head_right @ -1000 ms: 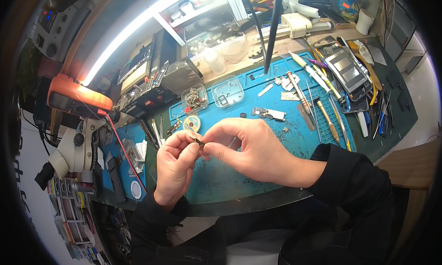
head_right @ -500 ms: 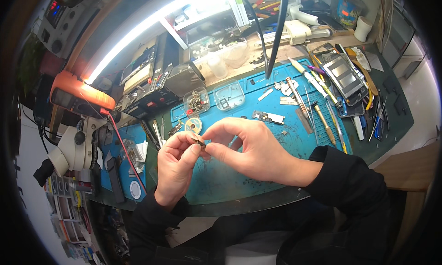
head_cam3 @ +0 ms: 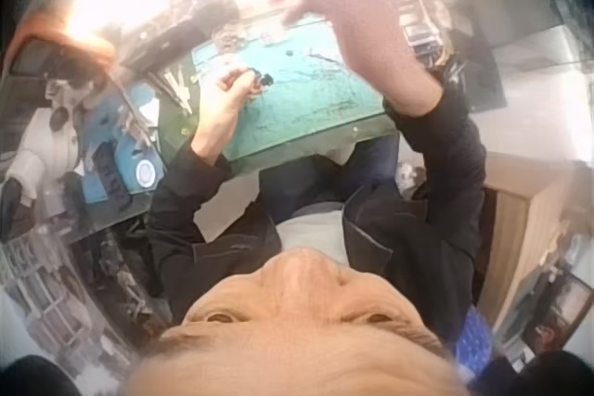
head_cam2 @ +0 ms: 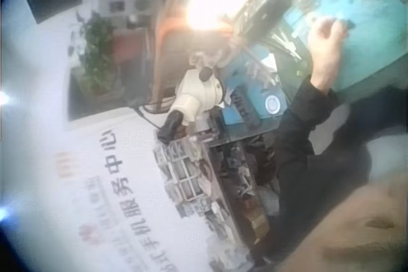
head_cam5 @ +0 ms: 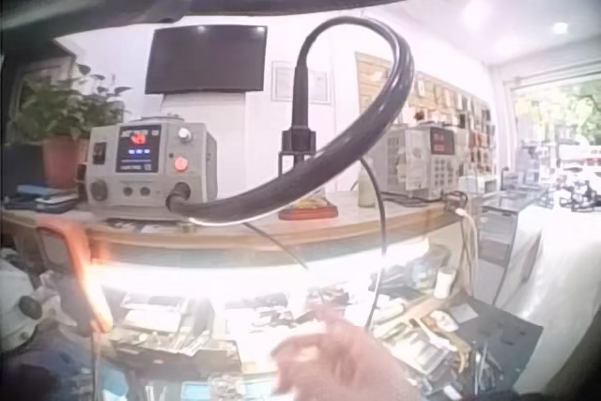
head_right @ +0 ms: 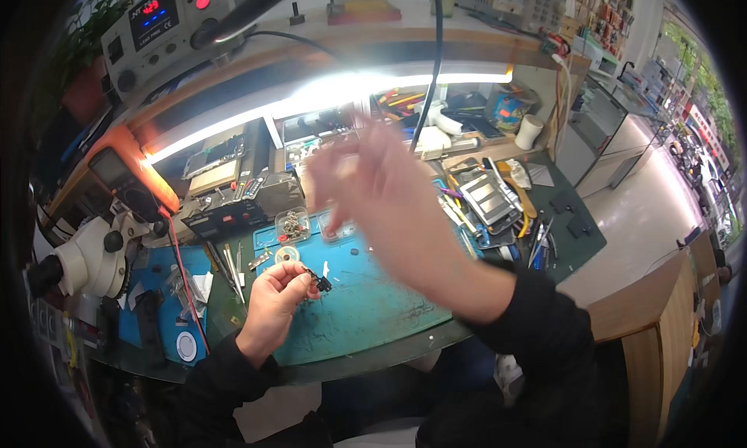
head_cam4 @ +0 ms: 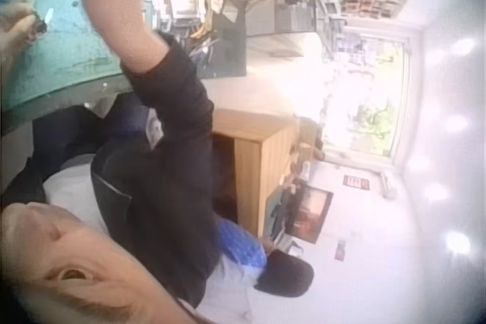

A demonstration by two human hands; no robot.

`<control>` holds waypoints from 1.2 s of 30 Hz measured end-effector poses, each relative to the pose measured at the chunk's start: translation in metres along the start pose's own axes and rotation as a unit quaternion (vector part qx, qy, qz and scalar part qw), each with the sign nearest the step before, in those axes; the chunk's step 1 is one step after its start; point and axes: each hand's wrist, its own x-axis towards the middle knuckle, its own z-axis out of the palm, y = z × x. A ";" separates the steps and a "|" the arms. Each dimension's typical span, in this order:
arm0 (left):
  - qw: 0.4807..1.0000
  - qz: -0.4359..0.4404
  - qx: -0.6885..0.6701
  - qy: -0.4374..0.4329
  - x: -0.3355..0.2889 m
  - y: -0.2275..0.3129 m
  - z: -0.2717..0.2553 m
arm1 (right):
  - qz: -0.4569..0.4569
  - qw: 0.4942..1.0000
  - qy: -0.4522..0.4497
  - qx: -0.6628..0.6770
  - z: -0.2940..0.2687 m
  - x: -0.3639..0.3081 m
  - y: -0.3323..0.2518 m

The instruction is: The person retrieves a small electronic component from a parts box and places it on the workbench. They use a soldering iron to apply solder to the component's pins, then apply flux with a pen-like tool and re-solder. Finally, they clean the component with a brush and liquid, then inspect it.

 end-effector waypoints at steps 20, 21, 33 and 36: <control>0.997 -0.056 0.012 -0.041 -0.002 -0.017 0.021 | -0.241 0.889 0.240 -0.306 -0.065 0.028 -0.069; 0.997 -0.062 0.012 -0.046 -0.003 -0.016 0.025 | -0.268 0.891 0.203 -0.304 -0.083 -0.012 -0.045; 0.992 -0.098 0.077 -0.015 -0.010 -0.006 0.027 | -0.142 0.954 0.114 -0.237 -0.046 -0.193 0.121; 0.992 -0.106 0.063 -0.014 -0.013 -0.006 0.026 | -0.147 0.943 0.055 -0.295 -0.052 -0.188 0.113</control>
